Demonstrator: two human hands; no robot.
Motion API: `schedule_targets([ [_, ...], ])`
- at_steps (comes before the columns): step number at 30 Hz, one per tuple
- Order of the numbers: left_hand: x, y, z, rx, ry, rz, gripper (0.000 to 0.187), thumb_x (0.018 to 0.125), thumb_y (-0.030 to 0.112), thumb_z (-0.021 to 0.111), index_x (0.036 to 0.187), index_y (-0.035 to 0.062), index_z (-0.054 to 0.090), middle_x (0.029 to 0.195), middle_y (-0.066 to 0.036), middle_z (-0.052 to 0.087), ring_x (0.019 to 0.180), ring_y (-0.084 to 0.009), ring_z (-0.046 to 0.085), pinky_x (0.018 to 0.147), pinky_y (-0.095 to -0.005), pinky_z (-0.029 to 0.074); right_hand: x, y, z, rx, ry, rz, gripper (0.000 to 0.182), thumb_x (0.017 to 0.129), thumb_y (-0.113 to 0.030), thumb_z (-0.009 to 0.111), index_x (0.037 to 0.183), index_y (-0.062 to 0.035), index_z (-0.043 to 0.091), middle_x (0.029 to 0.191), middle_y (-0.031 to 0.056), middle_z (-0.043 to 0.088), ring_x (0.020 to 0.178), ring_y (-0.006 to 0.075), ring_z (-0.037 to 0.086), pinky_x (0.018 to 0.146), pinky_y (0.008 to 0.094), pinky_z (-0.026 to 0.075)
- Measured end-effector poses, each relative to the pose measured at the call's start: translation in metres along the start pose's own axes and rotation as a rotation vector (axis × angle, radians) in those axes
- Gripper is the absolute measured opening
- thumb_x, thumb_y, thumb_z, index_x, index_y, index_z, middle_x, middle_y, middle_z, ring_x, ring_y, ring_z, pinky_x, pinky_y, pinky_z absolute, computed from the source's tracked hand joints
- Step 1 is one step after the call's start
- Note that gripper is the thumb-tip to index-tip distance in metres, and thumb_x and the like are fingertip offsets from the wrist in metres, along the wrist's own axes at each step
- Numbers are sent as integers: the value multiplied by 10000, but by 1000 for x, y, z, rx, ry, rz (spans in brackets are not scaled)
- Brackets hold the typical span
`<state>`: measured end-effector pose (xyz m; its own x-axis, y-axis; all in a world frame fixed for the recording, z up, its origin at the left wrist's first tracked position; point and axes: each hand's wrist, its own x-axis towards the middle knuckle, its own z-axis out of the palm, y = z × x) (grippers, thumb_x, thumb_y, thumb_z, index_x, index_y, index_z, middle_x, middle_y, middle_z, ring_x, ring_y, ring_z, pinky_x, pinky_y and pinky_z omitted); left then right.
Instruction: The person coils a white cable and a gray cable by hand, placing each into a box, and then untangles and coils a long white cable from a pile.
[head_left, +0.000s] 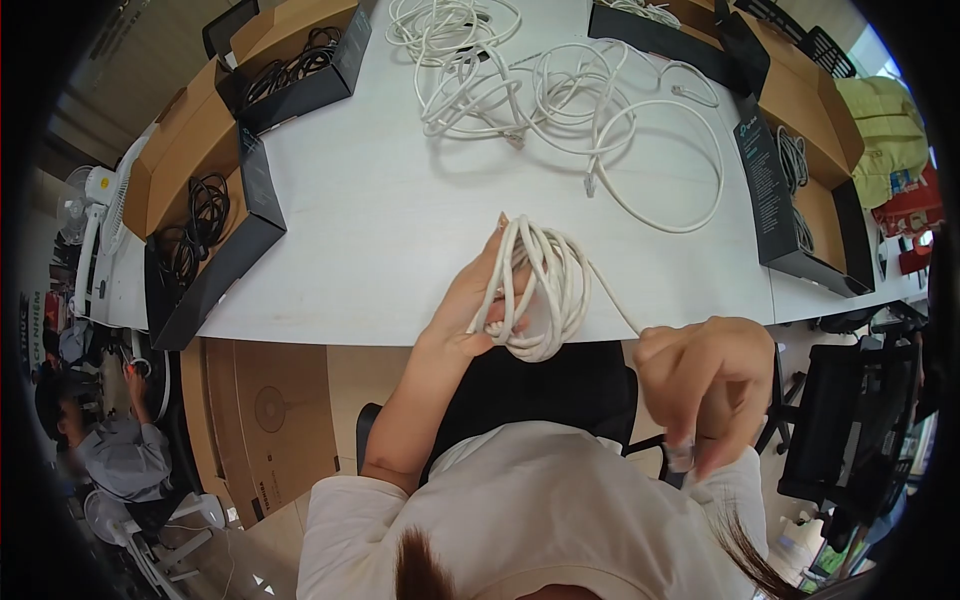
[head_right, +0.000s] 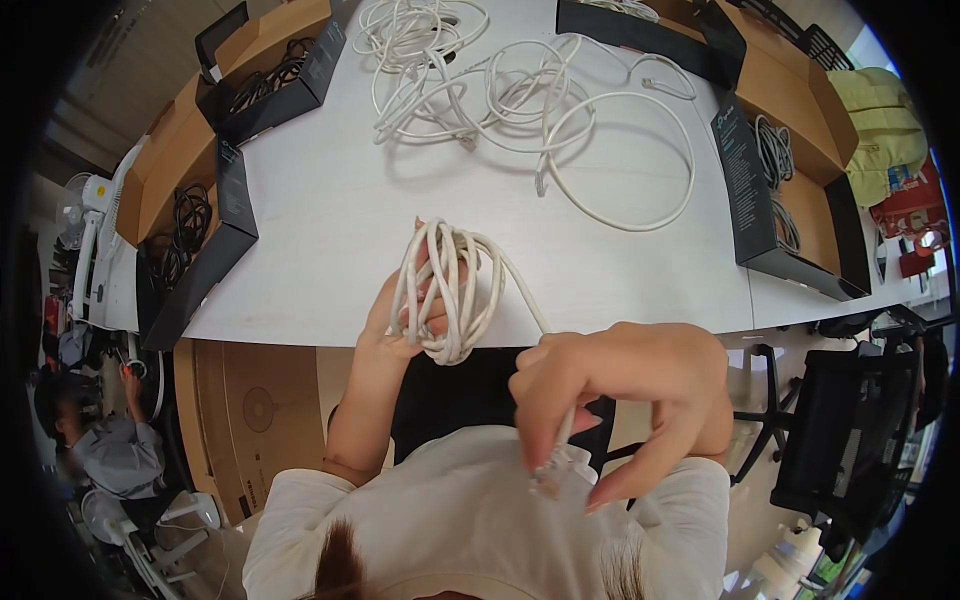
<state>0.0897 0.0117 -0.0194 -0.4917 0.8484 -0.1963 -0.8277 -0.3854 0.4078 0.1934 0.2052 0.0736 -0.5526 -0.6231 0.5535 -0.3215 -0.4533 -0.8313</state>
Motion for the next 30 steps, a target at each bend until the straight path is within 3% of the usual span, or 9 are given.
schedule_targets([
  [5, 4, -9, 8, 97, 66, 117, 531, 917, 528, 387, 891, 28, 563, 499, 38, 386, 319, -34, 339, 340, -188, 418, -12, 7, 12, 8, 502, -57, 121, 781, -62, 632, 714, 19, 572, 687, 141, 629, 587, 192, 540, 529, 285, 385],
  [6, 5, -9, 9, 114, 55, 167, 535, 916, 531, 386, 890, 27, 564, 504, 35, 385, 331, -39, 359, 359, -194, 441, -11, 11, 15, -32, 635, -57, 79, 765, -26, 632, 744, 30, 580, 710, 130, 638, 610, 199, 558, 550, 279, 403],
  [8, 1, -4, 19, 317, 137, 276, 488, 930, 484, 401, 890, 18, 541, 531, 22, 396, 376, -59, 417, 418, -227, 499, -8, 9, 0, -588, 521, -5, 53, 750, 26, 636, 761, 35, 585, 718, 112, 636, 635, 205, 574, 564, 268, 422],
  [11, 4, -5, 22, 392, 123, 482, 440, 942, 424, 420, 889, -1, 522, 554, 12, 420, 395, -67, 438, 430, -254, 519, 2, 17, 9, -1065, 521, 218, 99, 740, 57, 638, 813, 23, 581, 750, 86, 618, 687, 207, 585, 576, 271, 435],
  [14, 7, -6, 18, 466, 141, 561, 401, 948, 382, 431, 902, -5, 527, 564, 5, 440, 430, -69, 456, 461, -252, 519, 9, 28, 22, -1141, 799, 262, 168, 732, 68, 637, 868, 2, 563, 778, 73, 590, 713, 215, 576, 589, 294, 443],
  [17, 10, -10, 26, 688, 221, 739, 438, 945, 436, 411, 857, 16, 499, 548, 23, 424, 402, -52, 411, 387, -194, 383, 10, 31, 19, -1307, 717, 289, 243, 729, 60, 640, 933, -20, 535, 787, 71, 575, 693, 223, 540, 615, 312, 428],
  [18, 8, -10, 28, 696, 207, 753, 400, 948, 393, 426, 875, 6, 499, 563, 10, 438, 434, -61, 429, 421, -205, 403, 11, 32, 19, -1363, 686, 303, 251, 728, 62, 640, 938, -21, 531, 785, 72, 575, 684, 224, 531, 621, 313, 425],
  [20, 4, -9, 30, 708, 179, 787, 325, 953, 305, 456, 912, -14, 501, 594, -15, 465, 498, -79, 467, 489, -227, 442, 14, 40, 18, -1373, 753, 257, 259, 727, 55, 645, 945, -22, 528, 776, 73, 574, 675, 225, 520, 632, 313, 421],
  [30, 1, -5, 27, 736, 130, 856, 392, 934, 368, 475, 961, -23, 488, 603, -15, 473, 489, -64, 451, 459, -200, 393, 10, 89, 9, -1384, 1011, -112, 478, 653, 56, 721, 1090, -20, 544, 813, 59, 620, 725, 192, 547, 608, 276, 433],
])
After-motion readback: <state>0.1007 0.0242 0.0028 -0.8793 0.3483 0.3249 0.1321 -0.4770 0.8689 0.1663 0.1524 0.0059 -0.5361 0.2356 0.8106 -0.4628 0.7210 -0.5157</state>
